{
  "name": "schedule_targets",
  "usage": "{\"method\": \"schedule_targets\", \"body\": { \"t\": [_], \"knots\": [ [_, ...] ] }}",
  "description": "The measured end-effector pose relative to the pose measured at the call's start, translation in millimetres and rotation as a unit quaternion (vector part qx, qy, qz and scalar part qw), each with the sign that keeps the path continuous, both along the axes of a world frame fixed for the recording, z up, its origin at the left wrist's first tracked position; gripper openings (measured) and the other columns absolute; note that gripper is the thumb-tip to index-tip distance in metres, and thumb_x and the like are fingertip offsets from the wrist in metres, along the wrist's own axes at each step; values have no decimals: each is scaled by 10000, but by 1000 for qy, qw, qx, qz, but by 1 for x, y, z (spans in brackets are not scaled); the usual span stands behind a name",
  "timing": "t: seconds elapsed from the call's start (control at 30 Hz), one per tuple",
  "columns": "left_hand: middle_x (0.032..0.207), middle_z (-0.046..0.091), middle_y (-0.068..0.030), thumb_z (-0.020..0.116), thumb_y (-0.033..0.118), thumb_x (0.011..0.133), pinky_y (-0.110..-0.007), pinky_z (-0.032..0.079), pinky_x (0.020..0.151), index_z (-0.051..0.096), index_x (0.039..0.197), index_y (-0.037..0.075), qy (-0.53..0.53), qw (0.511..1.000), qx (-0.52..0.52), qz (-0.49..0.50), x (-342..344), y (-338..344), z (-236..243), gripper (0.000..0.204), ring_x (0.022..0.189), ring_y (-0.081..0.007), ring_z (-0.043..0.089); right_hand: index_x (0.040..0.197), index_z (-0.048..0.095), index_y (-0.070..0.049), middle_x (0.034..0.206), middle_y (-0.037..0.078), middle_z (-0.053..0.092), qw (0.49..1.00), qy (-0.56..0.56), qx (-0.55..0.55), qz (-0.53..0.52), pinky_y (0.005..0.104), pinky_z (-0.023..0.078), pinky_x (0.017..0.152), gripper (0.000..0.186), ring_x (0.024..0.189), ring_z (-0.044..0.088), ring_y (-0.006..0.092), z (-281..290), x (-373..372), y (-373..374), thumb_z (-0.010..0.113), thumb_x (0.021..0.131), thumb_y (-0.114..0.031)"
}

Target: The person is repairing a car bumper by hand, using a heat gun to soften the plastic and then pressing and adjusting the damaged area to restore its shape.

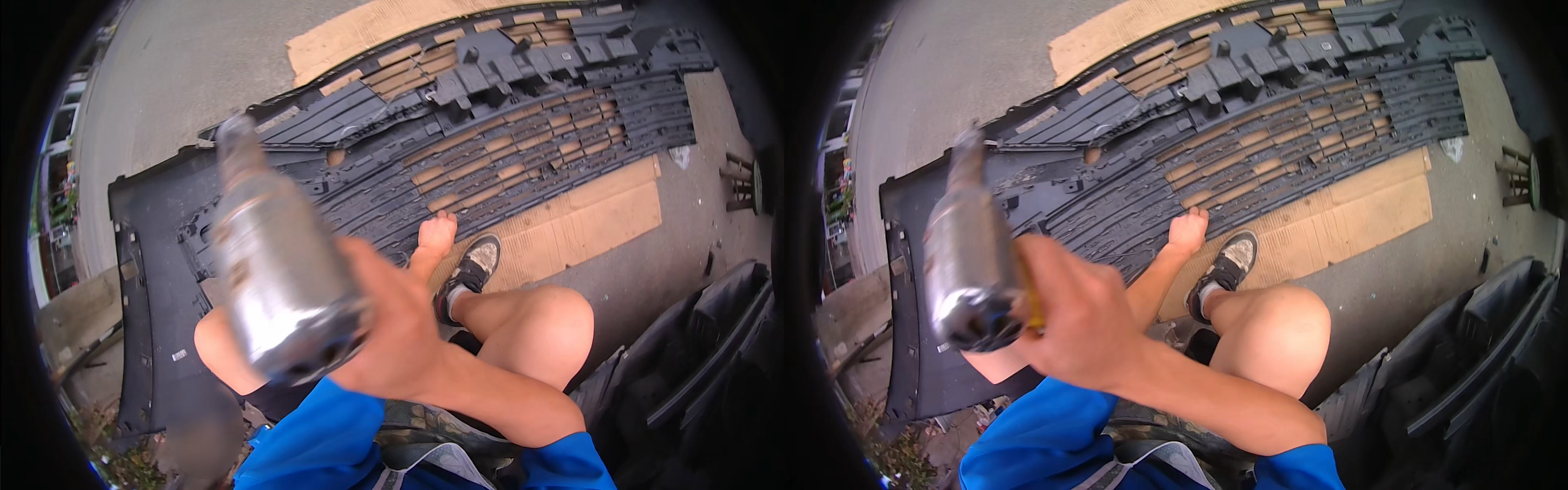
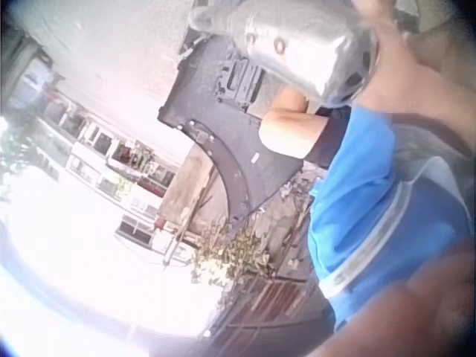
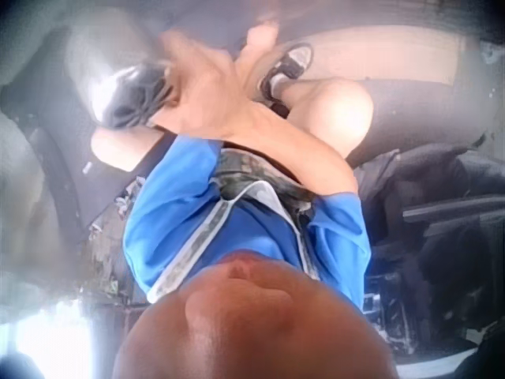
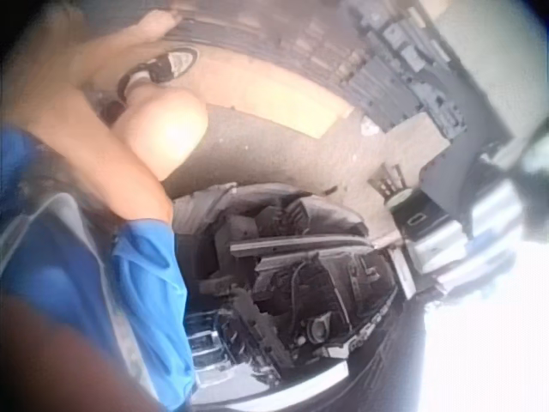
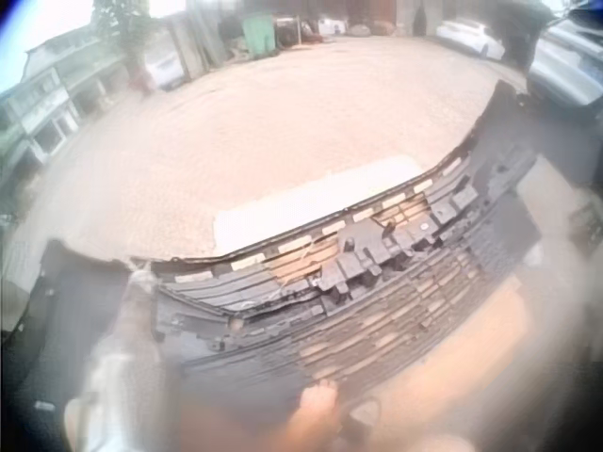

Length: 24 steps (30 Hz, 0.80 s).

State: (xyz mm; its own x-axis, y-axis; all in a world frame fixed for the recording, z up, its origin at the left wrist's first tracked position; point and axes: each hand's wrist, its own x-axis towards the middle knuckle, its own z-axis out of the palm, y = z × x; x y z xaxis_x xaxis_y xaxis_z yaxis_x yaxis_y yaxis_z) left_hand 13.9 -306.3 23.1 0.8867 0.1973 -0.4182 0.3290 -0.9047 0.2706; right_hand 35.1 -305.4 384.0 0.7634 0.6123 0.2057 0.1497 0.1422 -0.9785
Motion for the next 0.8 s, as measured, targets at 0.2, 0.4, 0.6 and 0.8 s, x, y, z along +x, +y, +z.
{"method": "schedule_targets", "body": {
  "t": [0.2, 0.4, 0.6, 0.8],
  "knots": [
    [1097, 643, -164, 590, 122, 828, -433, 523, 814, 604, 1125, 58, 19, 992, -119, -37, -75, 3, 42, 304, 941, -344, 653, 944, 598, 30, 726, 31, 604, 994, 93, 58, -22, 224, 437, 513, 137, 582, 550, 80, 5, 18, -2, 641, 844, -54],
    [952, 692, -185, 569, 183, 792, -455, 508, 811, 686, 1003, 64, 129, 939, -272, -167, -126, 36, 224, 269, 957, -361, 648, 928, 559, 43, 677, 52, 567, 991, 131, -3, -31, 256, 434, 480, 152, 526, 536, 112, -11, 25, -13, 601, 871, -92],
    [900, 687, -190, 606, 194, 798, -434, 526, 754, 665, 999, 28, -14, 964, -265, 27, -181, 145, 333, 268, 874, -333, 670, 890, 574, 32, 652, 45, 566, 987, 119, -104, -2, 256, 424, 471, 133, 515, 535, 117, -23, 0, -28, 612, 868, -94],
    [632, 530, 5, 645, 138, 862, -284, 401, 522, 619, 908, -9, -126, 947, -175, 237, -188, 269, 344, 156, 584, -75, 468, 858, 587, 23, 658, 32, 581, 979, 124, -151, 59, 251, 435, 473, 164, 518, 543, 98, -7, -4, -4, 654, 840, -125]
  ]
}}
